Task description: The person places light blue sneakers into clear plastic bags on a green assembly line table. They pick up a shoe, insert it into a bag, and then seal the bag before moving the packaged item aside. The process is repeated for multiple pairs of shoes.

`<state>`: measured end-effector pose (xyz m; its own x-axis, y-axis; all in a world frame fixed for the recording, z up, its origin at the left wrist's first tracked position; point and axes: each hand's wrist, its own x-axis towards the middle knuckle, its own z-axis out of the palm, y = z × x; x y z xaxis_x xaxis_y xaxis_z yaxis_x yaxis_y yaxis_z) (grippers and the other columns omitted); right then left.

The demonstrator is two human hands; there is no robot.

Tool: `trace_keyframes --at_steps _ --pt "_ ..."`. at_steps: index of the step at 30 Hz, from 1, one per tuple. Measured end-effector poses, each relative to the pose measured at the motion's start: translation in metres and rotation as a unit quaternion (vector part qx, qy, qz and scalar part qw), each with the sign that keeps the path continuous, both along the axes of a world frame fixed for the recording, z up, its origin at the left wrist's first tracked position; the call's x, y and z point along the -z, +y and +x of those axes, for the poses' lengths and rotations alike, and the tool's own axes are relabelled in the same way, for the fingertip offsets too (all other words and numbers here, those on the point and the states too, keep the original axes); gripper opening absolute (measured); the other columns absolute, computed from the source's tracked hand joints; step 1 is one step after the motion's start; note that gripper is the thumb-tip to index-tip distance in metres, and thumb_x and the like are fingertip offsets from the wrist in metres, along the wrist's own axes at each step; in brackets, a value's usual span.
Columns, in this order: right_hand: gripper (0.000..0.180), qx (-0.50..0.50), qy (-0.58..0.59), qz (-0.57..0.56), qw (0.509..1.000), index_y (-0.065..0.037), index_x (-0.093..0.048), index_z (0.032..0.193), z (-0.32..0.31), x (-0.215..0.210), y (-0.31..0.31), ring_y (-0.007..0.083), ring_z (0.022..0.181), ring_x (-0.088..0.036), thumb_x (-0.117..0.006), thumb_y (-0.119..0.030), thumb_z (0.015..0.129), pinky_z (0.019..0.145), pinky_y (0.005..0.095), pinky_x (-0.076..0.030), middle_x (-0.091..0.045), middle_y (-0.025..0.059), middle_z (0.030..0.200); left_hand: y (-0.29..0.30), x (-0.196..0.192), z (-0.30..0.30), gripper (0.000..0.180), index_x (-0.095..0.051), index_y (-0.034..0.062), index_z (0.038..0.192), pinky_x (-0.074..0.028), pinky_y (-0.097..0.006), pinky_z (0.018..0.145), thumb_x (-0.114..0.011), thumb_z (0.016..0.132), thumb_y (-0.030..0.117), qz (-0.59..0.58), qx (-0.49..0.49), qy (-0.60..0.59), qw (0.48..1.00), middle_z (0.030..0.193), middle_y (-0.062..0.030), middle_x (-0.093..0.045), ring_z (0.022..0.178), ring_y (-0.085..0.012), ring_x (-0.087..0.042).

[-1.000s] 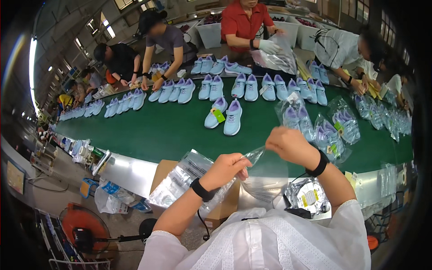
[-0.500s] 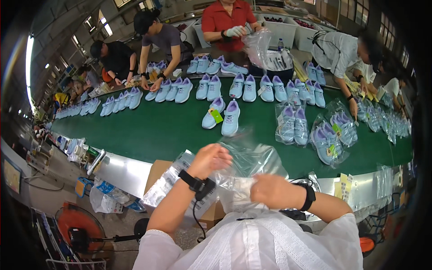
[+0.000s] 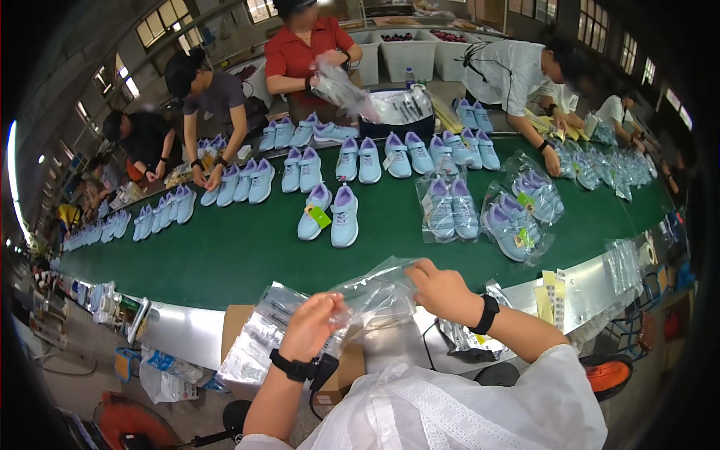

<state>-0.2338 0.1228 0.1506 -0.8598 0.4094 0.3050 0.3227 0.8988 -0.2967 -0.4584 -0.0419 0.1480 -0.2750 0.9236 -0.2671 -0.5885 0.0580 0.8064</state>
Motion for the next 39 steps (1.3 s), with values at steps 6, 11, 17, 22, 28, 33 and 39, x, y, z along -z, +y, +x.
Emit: trace_keyframes --at_steps 6,11,17,22,28,33,39 --pt "0.011 -0.263 0.119 0.079 0.954 -0.004 -0.058 0.073 -0.014 -0.006 -0.038 0.0267 0.079 -0.059 -0.056 -0.013 0.067 0.063 0.0358 -0.05 -0.058 0.0105 0.084 -0.015 0.059 -0.029 0.014 -0.059 0.0075 0.097 -0.05 -0.028 0.06 -0.056 0.087 0.017 -0.191 0.033 0.105 0.975 0.086 -0.0036 -0.058 0.075 -0.0153 -0.06" --pt "0.014 -0.44 -0.069 0.043 0.895 -0.002 -0.057 0.076 -0.013 0.032 -0.058 0.0285 0.07 -0.058 -0.056 -0.015 0.069 0.063 0.0367 -0.05 -0.056 0.0107 0.077 -0.001 0.066 -0.047 0.007 -0.054 0.0055 0.084 -0.046 -0.027 0.05 -0.053 0.087 0.012 -0.129 -0.045 -0.09 0.986 0.068 -0.001 -0.051 0.055 -0.0148 -0.054" --pt "0.027 -0.074 -0.163 -0.104 0.978 -0.006 -0.06 0.086 -0.017 0.047 -0.002 0.0297 0.084 -0.061 -0.061 -0.031 0.076 0.07 0.0396 -0.05 -0.061 0.0157 0.095 -0.017 0.043 -0.013 0.009 -0.054 0.0066 0.085 -0.033 -0.016 0.036 -0.051 0.088 0.015 0.003 -0.093 -0.108 0.99 0.061 0.0057 -0.045 0.046 -0.0016 -0.041" --pt "0.045 -0.032 -0.16 0.156 0.974 -0.014 -0.062 0.106 -0.023 0.074 -0.009 0.0332 0.102 -0.055 -0.06 -0.047 0.076 0.096 0.0564 -0.03 -0.062 0.0145 0.104 0.01 0.052 0.022 0.019 -0.055 0.0073 0.08 -0.032 -0.022 0.045 -0.046 0.09 0.021 -0.057 0.027 0.214 0.975 0.066 0.0016 -0.049 0.054 -0.0067 -0.042" --pt "0.035 -0.202 -0.454 0.106 0.861 -0.008 -0.068 0.082 -0.066 -0.019 0.035 0.0282 0.08 -0.062 -0.051 -0.04 0.082 0.076 0.0445 -0.044 -0.064 0.0136 0.086 0.002 -0.079 0.009 0.016 -0.057 0.0013 0.082 -0.042 -0.028 0.056 -0.05 0.085 0.015 0.137 -0.087 0.506 0.847 0.075 -0.0087 -0.058 0.064 -0.0193 -0.054" --pt "0.03 0.04 -0.177 0.226 0.957 -0.006 -0.063 0.094 -0.05 -0.042 0.045 0.0274 0.088 -0.057 -0.051 -0.031 0.083 0.077 0.0398 -0.044 -0.061 0.0148 0.091 -0.043 -0.145 0.039 0.016 -0.055 0.0013 0.084 -0.038 -0.032 0.045 -0.057 0.07 0.008 0.396 -0.197 0.707 0.552 0.065 -0.0069 -0.044 0.056 -0.0211 -0.048" --pt "0.03 -0.109 -0.419 0.083 0.898 -0.005 -0.059 0.104 -0.024 0.071 0.023 0.0223 0.09 -0.055 -0.047 -0.026 0.087 0.078 0.0378 -0.046 -0.059 0.011 0.097 -0.011 0.051 0.027 0.015 -0.051 0.005 0.081 -0.043 -0.04 0.06 -0.044 0.09 0.016 0.123 -0.027 0.532 0.837 0.072 -0.0124 -0.054 0.066 -0.0273 -0.055"
